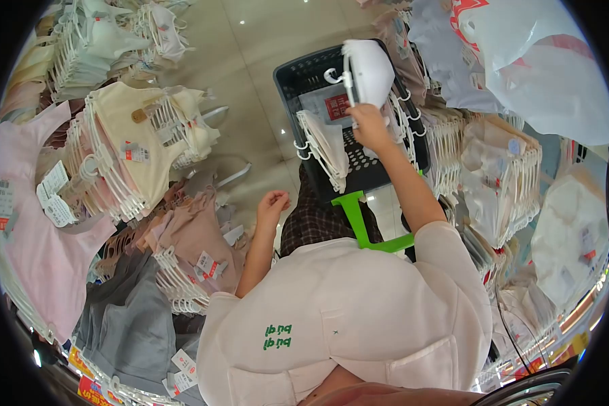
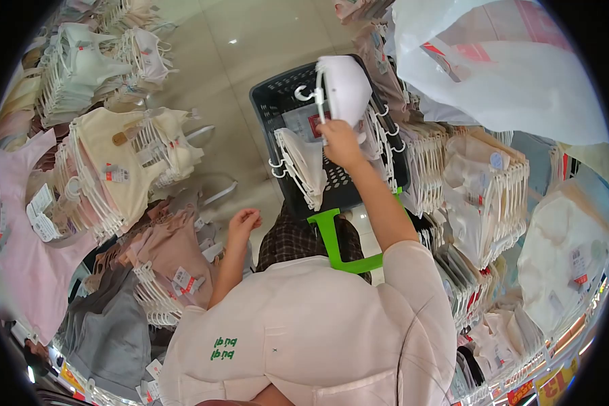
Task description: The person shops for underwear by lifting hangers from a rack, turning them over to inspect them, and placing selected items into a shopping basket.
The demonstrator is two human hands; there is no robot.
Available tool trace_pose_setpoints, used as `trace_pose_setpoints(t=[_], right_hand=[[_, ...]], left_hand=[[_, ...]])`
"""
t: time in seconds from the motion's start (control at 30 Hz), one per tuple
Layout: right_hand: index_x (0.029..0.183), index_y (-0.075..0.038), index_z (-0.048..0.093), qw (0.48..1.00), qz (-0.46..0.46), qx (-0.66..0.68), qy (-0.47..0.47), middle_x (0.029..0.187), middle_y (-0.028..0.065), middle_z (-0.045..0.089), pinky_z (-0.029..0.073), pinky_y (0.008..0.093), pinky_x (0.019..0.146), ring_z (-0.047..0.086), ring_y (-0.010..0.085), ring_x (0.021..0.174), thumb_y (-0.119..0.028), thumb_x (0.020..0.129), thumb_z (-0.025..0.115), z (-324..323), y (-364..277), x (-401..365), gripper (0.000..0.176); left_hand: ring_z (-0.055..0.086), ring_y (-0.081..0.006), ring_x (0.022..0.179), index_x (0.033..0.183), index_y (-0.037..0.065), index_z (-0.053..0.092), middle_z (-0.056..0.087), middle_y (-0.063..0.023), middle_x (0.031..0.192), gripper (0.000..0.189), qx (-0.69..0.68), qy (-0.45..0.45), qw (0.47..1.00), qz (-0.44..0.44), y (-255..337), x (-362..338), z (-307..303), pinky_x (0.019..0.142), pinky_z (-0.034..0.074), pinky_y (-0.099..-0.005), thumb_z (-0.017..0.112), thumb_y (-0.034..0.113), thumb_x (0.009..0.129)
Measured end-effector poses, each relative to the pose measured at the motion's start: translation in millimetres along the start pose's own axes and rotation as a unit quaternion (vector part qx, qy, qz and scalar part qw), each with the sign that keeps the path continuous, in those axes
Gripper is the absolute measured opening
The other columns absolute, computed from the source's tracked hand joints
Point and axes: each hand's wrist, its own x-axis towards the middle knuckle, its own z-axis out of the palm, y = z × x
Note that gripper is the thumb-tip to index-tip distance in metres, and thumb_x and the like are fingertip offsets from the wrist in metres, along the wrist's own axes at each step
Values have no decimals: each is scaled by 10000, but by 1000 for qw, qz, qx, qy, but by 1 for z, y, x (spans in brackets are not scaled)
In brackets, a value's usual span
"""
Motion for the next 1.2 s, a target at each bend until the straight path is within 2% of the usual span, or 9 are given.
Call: trace_pose_setpoints(t=[0.17,0.47,0.57,0.63,0.77,0.83,0.9,1.03,1.2], right_hand=[[800,-61,525,976,-20,130,-175,807,109,576,406,411,756,538,322,849,41,561,542,65,-14,-26,260],[810,-89,532,952,-21,81,-295,823,86,573,413,404,754,548,298,873,31,563,576,73,-42,-45,278],[818,-76,534,939,-25,83,-333,825,94,568,416,397,754,546,303,870,44,540,571,71,-41,-47,305],[821,-75,534,933,-25,89,-348,826,94,568,418,397,755,547,303,868,42,536,579,73,-41,-50,311],[852,-97,530,939,-33,88,-330,849,83,562,437,380,735,552,288,887,-24,542,620,72,-41,-55,332],[893,-93,542,942,-25,89,-322,910,101,567,438,377,769,547,290,923,-32,539,620,72,-40,-62,367],[1022,-84,548,966,23,105,-237,1062,135,539,423,363,852,517,294,1016,-36,551,608,72,-42,-69,477],[1136,-61,503,908,153,180,-345,1255,174,436,373,349,934,447,316,1126,-12,590,534,52,-38,-73,549],[1047,-49,558,905,195,139,-351,1109,157,533,407,364,873,507,309,1031,-84,642,530,12,-43,-81,407]], left_hand=[[562,-118,700,963,4,553,590,-59,789,187,-13,1,999,-30,-7,16,0,644,467,-237,569,128,825],[563,-127,707,1189,40,466,583,-73,889,431,231,69,955,171,5,156,6,574,434,-230,594,167,798],[574,-139,708,1151,42,511,601,-75,870,400,236,31,957,168,7,193,13,576,443,-256,604,181,787],[606,-283,828,994,41,613,632,-155,882,281,374,47,910,175,23,189,28,725,464,-343,592,169,744],[600,-298,828,915,43,636,632,-154,854,235,420,53,885,192,18,193,41,734,465,-363,619,139,701],[624,-244,753,871,12,633,646,-138,836,244,498,150,796,310,11,192,43,675,482,-324,669,136,664],[627,-240,743,872,16,633,649,-127,813,255,478,132,824,275,6,193,42,675,484,-321,680,142,656],[633,-234,740,881,19,633,652,-119,793,278,448,103,865,201,7,194,43,679,487,-319,693,161,650],[631,-219,770,913,8,627,652,-125,830,290,456,58,869,185,10,196,36,699,481,-314,675,163,673]])
